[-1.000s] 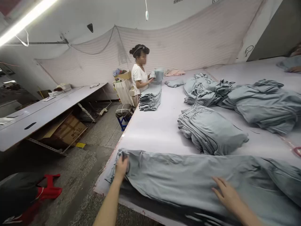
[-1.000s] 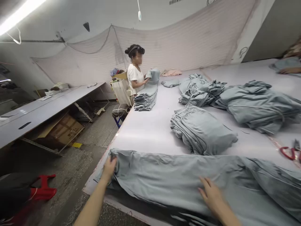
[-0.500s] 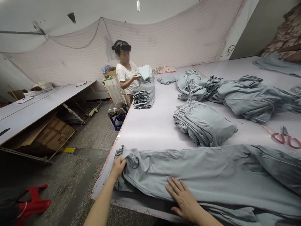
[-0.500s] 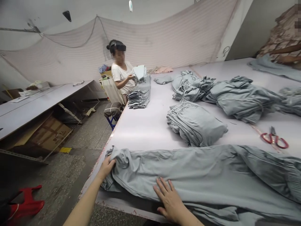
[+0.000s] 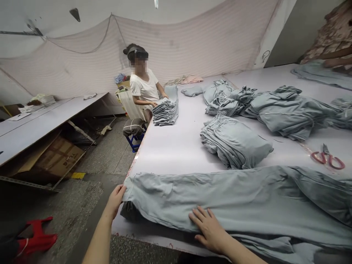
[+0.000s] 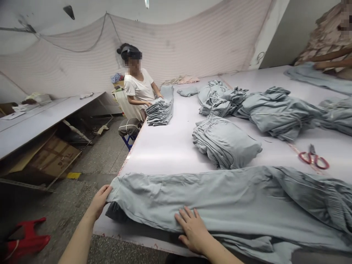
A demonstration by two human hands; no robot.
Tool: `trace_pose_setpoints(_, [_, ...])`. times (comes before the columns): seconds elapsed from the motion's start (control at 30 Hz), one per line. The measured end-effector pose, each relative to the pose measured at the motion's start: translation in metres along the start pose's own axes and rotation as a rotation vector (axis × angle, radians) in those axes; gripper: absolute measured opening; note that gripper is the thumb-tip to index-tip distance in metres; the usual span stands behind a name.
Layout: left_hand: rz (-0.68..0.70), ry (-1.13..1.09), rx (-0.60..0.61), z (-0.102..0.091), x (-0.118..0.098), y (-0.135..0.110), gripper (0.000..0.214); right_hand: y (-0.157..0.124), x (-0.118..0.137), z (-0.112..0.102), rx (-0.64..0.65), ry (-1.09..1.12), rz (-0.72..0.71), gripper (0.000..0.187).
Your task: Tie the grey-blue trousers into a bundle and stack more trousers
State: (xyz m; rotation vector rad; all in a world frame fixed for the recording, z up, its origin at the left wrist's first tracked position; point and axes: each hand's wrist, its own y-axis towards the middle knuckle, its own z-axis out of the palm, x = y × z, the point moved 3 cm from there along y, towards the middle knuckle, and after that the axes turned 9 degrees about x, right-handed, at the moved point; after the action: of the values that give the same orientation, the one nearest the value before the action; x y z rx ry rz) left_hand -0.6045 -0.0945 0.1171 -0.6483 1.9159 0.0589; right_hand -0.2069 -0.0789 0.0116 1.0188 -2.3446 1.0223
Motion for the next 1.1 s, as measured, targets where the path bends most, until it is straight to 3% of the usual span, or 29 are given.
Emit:
trace_pose_setpoints(0.07, [0.077,-0.012,0.03,0.019,-0.021,-0.002,0.047,0.008,0.01,-0.012,-0.06,0.088,-0.022,0.073])
trace_pose_setpoints(0.13, [0.158,0.003,0.101,0.047,-0.044,-0.009,0.039,0.021,0.028,-0.031,-0.135,0.279,-0.134,0.073])
trace_pose_setpoints(0.23, [0.291,0.047,0.244,0.103,-0.073,-0.03,0.026,0.049,0.061,-0.066,-0.207,0.846,-0.266,0.076])
trace_pose_setpoints(0.3, [0.358,0.075,0.378,0.139,-0.08,-0.045,0.02,0.07,0.077,-0.082,-0.215,1.231,-0.208,0.07])
trace_pose_setpoints(0.37, [0.405,0.16,0.434,0.161,-0.073,-0.056,0.024,0.086,0.085,-0.088,-0.241,1.435,-0.117,0.057])
trace_pose_setpoints(0.43, [0.364,0.237,0.328,0.16,-0.051,-0.061,0.023,0.096,0.084,-0.086,-0.29,1.506,-0.08,0.043])
trace_pose_setpoints(0.57, [0.127,0.353,-0.101,0.119,0.011,-0.064,0.029,0.104,0.07,-0.069,-0.296,1.607,-0.06,0.036])
trace_pose_setpoints(0.63, [0.039,0.416,-0.196,0.103,0.034,-0.067,0.032,0.104,0.068,-0.065,-0.302,1.635,-0.052,0.04])
trace_pose_setpoints(0.77, [-0.011,0.432,-0.184,0.098,0.048,-0.055,0.042,0.102,0.077,-0.073,-0.333,1.627,-0.095,0.044])
trace_pose_setpoints(0.9, [-0.1,0.327,-0.181,0.1,0.04,-0.013,0.046,0.105,0.09,-0.081,-0.31,1.595,-0.132,0.049])
trace_pose_setpoints(0.97, [-0.139,0.216,-0.122,0.099,0.037,0.005,0.036,0.108,0.093,-0.082,-0.323,1.592,-0.137,0.052])
trace_pose_setpoints(1.03, [-0.106,0.072,-0.037,0.1,0.031,0.011,0.022,0.111,0.094,-0.083,-0.351,1.584,-0.144,0.053])
trace_pose_setpoints(1.1, [0.005,-0.067,0.009,0.103,0.023,0.002,0.021,0.112,0.096,-0.084,-0.361,1.567,-0.142,0.049])
